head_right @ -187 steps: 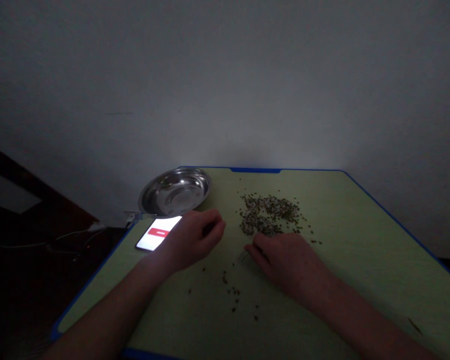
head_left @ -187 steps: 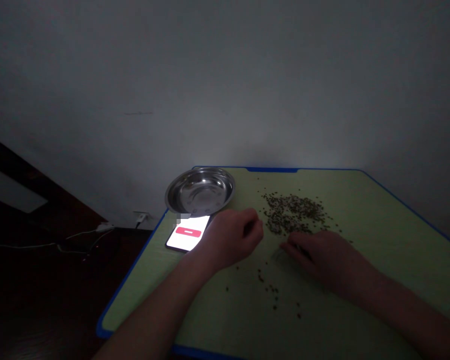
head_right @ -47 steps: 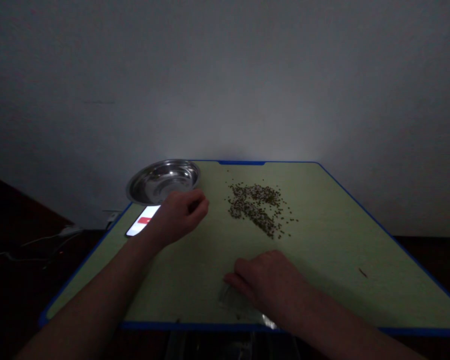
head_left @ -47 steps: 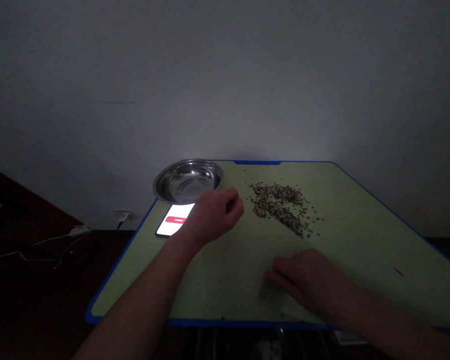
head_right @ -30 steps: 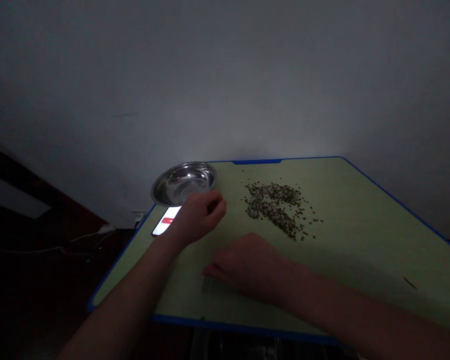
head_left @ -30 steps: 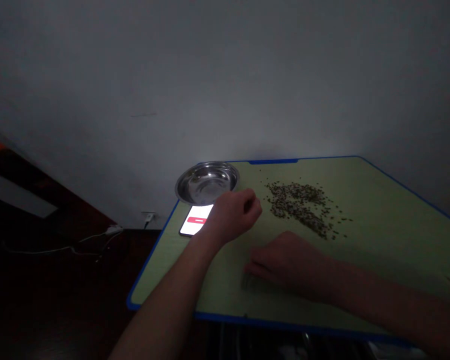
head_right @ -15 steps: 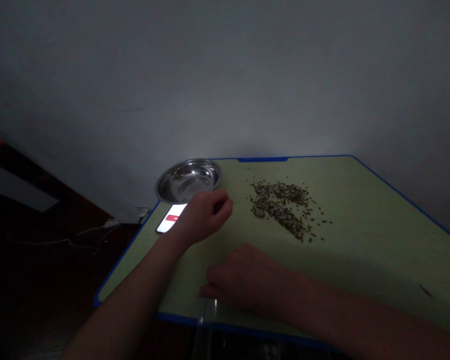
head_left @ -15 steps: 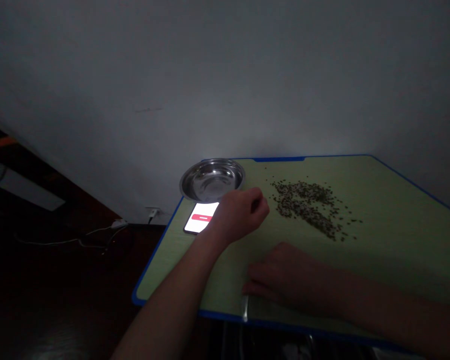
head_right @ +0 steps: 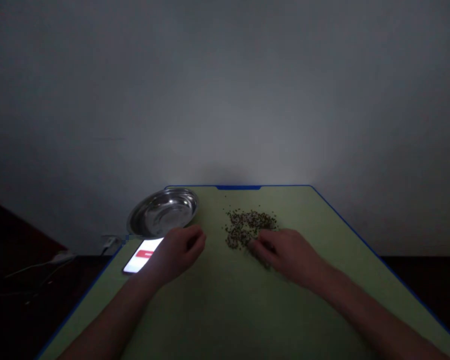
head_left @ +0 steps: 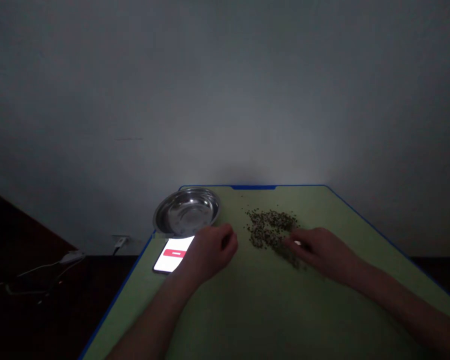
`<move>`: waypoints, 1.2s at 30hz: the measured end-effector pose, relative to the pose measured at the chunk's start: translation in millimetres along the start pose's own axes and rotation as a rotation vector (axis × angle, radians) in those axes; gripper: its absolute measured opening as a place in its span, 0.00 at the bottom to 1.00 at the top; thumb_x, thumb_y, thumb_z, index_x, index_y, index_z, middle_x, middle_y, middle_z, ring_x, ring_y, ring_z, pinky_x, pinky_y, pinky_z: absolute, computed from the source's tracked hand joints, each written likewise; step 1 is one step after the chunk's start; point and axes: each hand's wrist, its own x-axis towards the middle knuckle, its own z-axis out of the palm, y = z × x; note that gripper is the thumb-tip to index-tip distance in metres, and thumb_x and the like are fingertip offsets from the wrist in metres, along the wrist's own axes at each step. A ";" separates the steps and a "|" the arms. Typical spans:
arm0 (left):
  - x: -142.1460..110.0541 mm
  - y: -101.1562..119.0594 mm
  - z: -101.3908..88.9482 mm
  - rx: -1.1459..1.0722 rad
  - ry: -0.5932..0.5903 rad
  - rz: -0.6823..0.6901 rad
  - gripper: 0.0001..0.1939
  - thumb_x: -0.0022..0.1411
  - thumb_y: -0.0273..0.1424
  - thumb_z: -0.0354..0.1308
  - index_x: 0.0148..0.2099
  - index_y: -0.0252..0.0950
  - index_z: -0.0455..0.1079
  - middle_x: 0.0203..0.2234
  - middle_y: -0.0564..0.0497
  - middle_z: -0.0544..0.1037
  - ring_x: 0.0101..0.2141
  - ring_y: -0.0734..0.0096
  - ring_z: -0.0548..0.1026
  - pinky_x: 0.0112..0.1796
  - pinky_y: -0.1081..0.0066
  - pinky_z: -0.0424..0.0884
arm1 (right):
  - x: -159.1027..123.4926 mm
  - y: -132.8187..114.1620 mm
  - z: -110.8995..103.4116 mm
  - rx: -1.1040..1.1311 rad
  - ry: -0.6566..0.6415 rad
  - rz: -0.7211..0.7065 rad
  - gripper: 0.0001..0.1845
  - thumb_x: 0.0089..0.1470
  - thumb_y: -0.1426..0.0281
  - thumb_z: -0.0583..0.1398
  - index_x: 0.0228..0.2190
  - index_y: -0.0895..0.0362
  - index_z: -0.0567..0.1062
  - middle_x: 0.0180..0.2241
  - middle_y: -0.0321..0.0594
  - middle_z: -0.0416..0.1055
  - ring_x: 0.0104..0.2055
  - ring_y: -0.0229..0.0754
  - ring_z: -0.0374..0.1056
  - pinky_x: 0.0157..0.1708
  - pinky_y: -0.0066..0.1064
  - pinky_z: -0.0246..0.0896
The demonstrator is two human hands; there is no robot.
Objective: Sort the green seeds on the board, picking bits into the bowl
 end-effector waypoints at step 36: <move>-4.5 10.4 -4.8 0.108 -0.239 -0.125 0.13 0.61 0.31 0.45 0.25 0.36 0.60 0.18 0.55 0.66 0.20 0.77 0.63 0.24 0.72 0.47 | 94.6 46.2 39.2 -0.078 -0.271 0.026 0.15 0.61 0.64 0.58 0.46 0.58 0.72 0.45 0.42 0.72 0.41 0.43 0.71 0.40 0.42 0.68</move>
